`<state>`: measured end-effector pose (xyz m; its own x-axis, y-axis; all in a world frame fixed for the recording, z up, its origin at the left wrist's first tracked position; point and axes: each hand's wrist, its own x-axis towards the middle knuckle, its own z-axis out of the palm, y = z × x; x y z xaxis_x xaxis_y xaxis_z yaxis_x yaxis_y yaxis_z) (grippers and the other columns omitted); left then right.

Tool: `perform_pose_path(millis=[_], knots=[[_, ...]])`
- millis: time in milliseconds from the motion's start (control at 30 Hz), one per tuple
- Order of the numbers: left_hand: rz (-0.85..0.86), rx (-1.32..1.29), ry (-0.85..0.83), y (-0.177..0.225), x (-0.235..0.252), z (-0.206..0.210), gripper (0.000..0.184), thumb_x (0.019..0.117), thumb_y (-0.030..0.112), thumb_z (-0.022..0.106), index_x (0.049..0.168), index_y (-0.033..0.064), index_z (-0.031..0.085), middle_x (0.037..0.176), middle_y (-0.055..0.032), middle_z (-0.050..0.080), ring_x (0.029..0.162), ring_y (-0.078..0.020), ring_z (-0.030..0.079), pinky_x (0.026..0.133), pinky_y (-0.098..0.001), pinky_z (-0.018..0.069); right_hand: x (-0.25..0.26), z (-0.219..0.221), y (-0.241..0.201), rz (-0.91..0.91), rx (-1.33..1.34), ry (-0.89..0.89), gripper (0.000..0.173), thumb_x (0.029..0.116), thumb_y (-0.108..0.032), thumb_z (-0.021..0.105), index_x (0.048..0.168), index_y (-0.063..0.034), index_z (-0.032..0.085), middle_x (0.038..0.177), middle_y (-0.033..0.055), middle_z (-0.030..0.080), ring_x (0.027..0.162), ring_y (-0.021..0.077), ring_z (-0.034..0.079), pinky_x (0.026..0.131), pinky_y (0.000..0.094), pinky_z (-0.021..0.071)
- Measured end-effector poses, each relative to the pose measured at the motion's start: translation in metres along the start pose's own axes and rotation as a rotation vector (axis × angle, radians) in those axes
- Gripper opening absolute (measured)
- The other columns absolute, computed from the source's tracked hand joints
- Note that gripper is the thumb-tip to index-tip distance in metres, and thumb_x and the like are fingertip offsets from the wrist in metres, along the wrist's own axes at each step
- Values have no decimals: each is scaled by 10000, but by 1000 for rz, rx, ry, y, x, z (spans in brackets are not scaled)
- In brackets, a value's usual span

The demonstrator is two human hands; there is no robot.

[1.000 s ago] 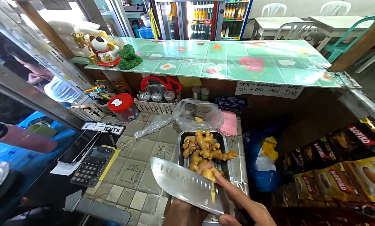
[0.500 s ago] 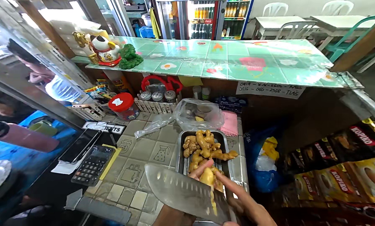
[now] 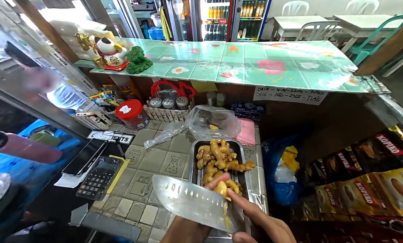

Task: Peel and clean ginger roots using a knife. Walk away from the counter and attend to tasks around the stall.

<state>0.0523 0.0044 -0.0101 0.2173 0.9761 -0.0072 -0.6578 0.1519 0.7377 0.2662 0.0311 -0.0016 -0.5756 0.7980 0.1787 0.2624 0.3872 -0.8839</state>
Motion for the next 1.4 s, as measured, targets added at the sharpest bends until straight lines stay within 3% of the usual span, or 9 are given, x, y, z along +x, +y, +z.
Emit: perform_pose_path(millis=[133, 233, 433, 633, 833, 900, 1133, 1300, 1400], knots=[[23, -61, 13, -5, -4, 2, 580, 1044, 236, 537, 1542, -12, 374, 1533, -137, 476, 1326, -236, 548, 1093, -420, 473, 0, 3, 2, -34, -3, 30, 558, 1005, -340, 653, 1491, -91, 540, 1406, 81, 640, 1157, 167, 689, 966, 398, 578], [24, -12, -36, -4, -3, -1, 646, 1013, 287, 597, 1534, -24, 375, 1550, -142, 452, 1351, -232, 522, 1110, -424, 452, -1, 1, 0, 4, 81, -17, 641, 999, -343, 661, 1541, -65, 461, 1396, 117, 635, 1015, 176, 701, 879, 404, 580], [41, 62, -97, 4, -3, -1, 712, 987, 395, 626, 1539, 12, 393, 1523, -106, 493, 1330, -190, 539, 1102, -386, 458, 0, -1, -1, -17, 175, -67, 601, 1013, -341, 637, 1526, -66, 486, 1465, 92, 590, 1164, 168, 678, 997, 404, 561], [46, -29, -52, -2, -6, 0, 634, 1024, 314, 583, 1542, 5, 389, 1527, -145, 481, 1297, -230, 568, 1067, -409, 490, 1, 2, 1, -51, 112, -3, 543, 1016, -303, 642, 1488, -57, 535, 1428, 92, 621, 1192, 164, 668, 1009, 393, 557], [-21, -12, -30, -1, -9, 3, 492, 1072, 200, 457, 1548, 80, 412, 1471, -98, 544, 1070, -136, 652, 901, -324, 547, 3, -1, -1, -4, 213, -11, 554, 1040, -319, 593, 1509, -41, 499, 1424, 109, 617, 1086, 106, 682, 947, 314, 563], [-13, -23, -2, -4, -9, 1, 501, 1040, 241, 555, 1508, 98, 450, 1367, -103, 611, 1044, -164, 667, 887, -348, 564, 4, -4, -4, 19, 292, -47, 625, 1040, -327, 589, 1551, -11, 414, 1405, 143, 613, 1001, 97, 674, 892, 294, 566], [13, 16, 16, -1, -8, 6, 345, 972, 271, 650, 1278, 119, 602, 1206, -28, 683, 1046, -134, 678, 901, -330, 570, 8, -8, -2, -21, 351, -151, 740, 1014, -359, 615, 1577, 26, 328, 1524, 167, 511, 1259, 229, 625, 1040, 417, 545], [27, 76, -35, -3, -8, -3, 439, 978, 296, 652, 1350, 91, 543, 1297, -44, 638, 1154, -160, 630, 996, -376, 526, 5, -9, -5, 22, 273, -131, 774, 979, -414, 668, 1577, -22, 370, 1360, 185, 635, 1034, 199, 698, 896, 402, 586], [13, -29, -9, -4, -14, 0, 589, 856, 341, 788, 1353, 113, 571, 1296, -73, 658, 1148, -206, 657, 986, -400, 550, 6, -6, -4, -45, 177, -88, 696, 998, -349, 657, 1553, -11, 412, 1435, 142, 604, 1194, 191, 665, 1015, 409, 557]])
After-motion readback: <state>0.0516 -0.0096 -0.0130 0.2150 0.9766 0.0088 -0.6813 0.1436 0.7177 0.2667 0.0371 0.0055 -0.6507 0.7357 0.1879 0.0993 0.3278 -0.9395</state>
